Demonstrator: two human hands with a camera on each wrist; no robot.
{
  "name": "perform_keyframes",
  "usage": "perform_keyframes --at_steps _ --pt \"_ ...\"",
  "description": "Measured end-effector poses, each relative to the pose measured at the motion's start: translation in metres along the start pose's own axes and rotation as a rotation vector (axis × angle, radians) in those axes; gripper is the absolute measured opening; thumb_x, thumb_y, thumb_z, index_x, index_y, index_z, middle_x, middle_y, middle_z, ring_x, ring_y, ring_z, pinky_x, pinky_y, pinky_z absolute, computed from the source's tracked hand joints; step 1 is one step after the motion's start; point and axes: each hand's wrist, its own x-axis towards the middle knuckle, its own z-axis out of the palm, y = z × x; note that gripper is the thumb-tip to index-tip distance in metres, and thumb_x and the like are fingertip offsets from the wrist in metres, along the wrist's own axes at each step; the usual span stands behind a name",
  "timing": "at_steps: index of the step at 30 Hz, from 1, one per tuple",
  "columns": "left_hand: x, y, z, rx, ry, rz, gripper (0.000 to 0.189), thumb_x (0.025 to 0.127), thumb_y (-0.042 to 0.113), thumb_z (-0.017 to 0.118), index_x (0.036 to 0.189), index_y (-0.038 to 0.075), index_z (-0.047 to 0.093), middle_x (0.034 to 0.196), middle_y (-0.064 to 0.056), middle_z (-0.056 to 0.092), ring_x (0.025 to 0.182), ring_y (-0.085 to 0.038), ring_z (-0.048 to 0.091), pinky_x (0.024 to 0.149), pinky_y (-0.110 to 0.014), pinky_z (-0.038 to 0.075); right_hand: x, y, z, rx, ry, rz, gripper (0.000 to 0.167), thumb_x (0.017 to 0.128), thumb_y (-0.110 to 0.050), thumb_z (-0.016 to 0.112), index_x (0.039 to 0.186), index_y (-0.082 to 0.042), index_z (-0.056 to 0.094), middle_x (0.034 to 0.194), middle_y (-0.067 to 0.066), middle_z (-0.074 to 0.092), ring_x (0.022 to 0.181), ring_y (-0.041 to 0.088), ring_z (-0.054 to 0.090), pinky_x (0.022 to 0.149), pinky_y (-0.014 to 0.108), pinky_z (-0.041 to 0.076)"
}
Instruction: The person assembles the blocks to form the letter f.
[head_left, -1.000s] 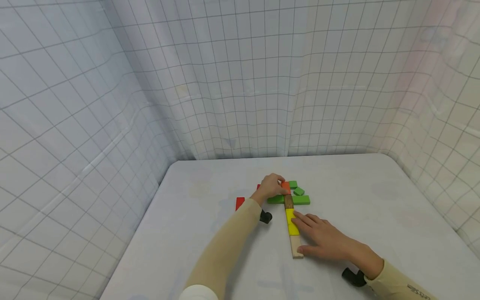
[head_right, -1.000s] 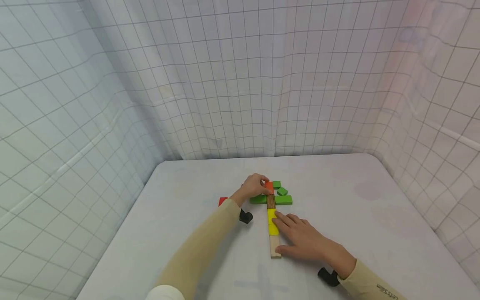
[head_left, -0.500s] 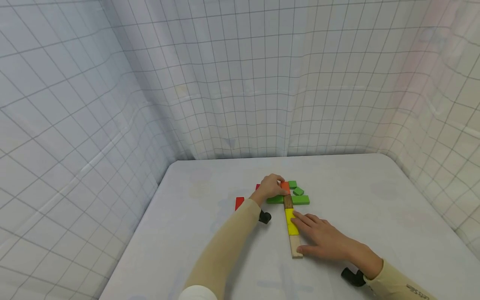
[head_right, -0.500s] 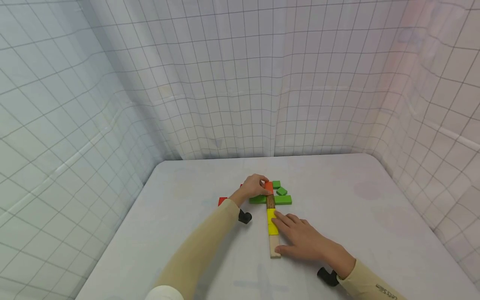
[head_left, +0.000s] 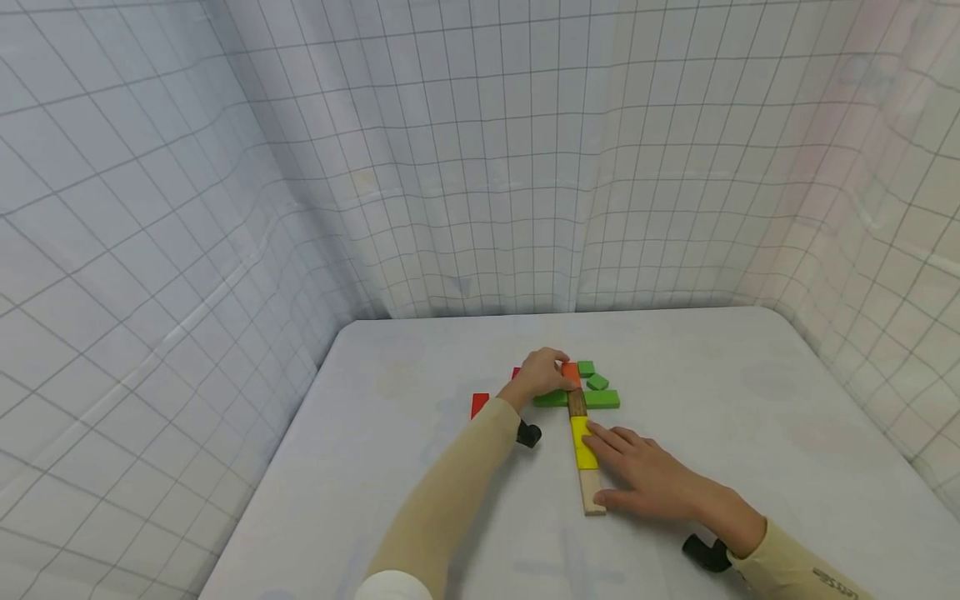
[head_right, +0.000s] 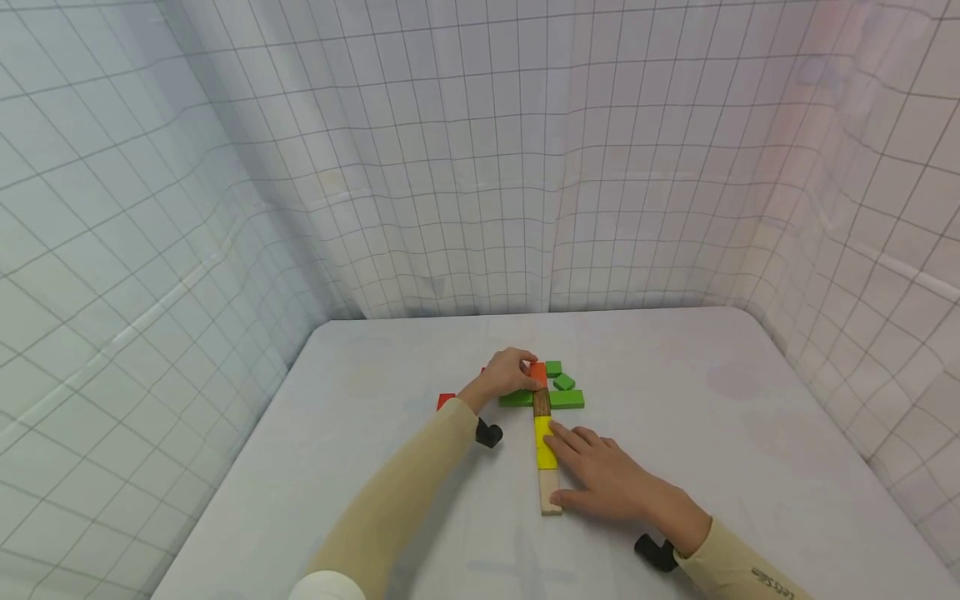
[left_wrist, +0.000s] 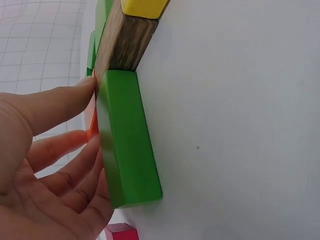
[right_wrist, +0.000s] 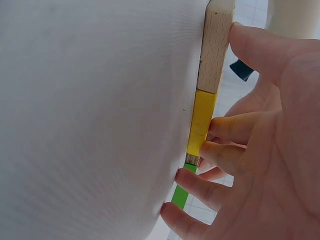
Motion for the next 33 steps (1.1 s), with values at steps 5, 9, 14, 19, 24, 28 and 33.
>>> perform_keyframes --at_steps 5,9,14,19,24,28,33 --pt "-0.002 0.000 -0.005 -0.014 -0.009 0.018 0.058 0.087 0.030 0.081 0.138 0.011 0.062 0.110 -0.004 0.067 0.093 -0.016 0.058 0.080 -0.027 0.051 0.000 0.000 0.000 -0.002 0.000 0.003 0.085 0.094 -0.064 0.057 0.158 -0.013 0.034 0.165 0.006 0.023 0.143 0.035 0.032 0.102 0.063 0.038" --pt "-0.004 0.001 -0.009 -0.019 -0.008 0.046 0.058 0.088 0.028 0.080 0.139 0.010 0.060 0.109 -0.004 0.067 0.090 -0.016 0.058 0.077 -0.027 0.051 0.000 -0.001 -0.002 -0.001 0.008 0.001 0.085 0.094 -0.064 0.057 0.158 -0.012 0.035 0.165 0.008 0.025 0.142 0.037 0.033 0.102 0.064 0.038" --pt "-0.006 0.000 -0.014 -0.040 -0.011 0.085 0.058 0.089 0.025 0.079 0.140 0.008 0.059 0.103 -0.005 0.067 0.084 -0.017 0.059 0.071 -0.027 0.051 0.000 -0.003 -0.003 0.010 0.001 -0.008 0.085 0.095 -0.065 0.055 0.157 -0.011 0.034 0.164 0.010 0.025 0.142 0.038 0.033 0.101 0.064 0.038" --pt "-0.009 -0.002 -0.023 -0.017 -0.003 0.148 0.056 0.091 0.025 0.077 0.141 0.009 0.058 0.109 -0.007 0.066 0.090 -0.018 0.059 0.077 -0.030 0.051 0.000 -0.003 -0.002 0.002 -0.003 -0.012 0.086 0.094 -0.065 0.055 0.157 -0.011 0.035 0.164 0.010 0.025 0.142 0.038 0.033 0.100 0.064 0.039" --pt "-0.013 -0.004 -0.034 -0.004 0.019 0.186 0.055 0.092 0.028 0.076 0.141 0.011 0.059 0.117 -0.011 0.066 0.098 -0.019 0.059 0.083 -0.031 0.050 0.000 -0.002 -0.002 -0.008 0.001 -0.004 0.085 0.094 -0.065 0.056 0.158 -0.012 0.035 0.165 0.008 0.024 0.142 0.037 0.033 0.101 0.064 0.039" --pt "-0.018 -0.005 -0.043 -0.061 0.017 0.178 0.054 0.092 0.027 0.075 0.141 0.013 0.058 0.122 -0.013 0.063 0.096 -0.020 0.059 0.068 -0.031 0.053 -0.001 -0.003 -0.002 0.000 0.001 -0.002 0.085 0.094 -0.064 0.057 0.158 -0.013 0.034 0.165 0.007 0.024 0.143 0.037 0.032 0.102 0.064 0.038" --pt "-0.027 -0.006 -0.051 -0.086 0.024 0.185 0.052 0.093 0.028 0.074 0.141 0.016 0.059 0.125 -0.014 0.063 0.102 -0.022 0.061 0.067 -0.030 0.055 -0.001 -0.003 -0.002 0.009 0.006 -0.012 0.084 0.094 -0.063 0.057 0.157 -0.011 0.035 0.165 0.008 0.024 0.143 0.038 0.032 0.101 0.065 0.038"
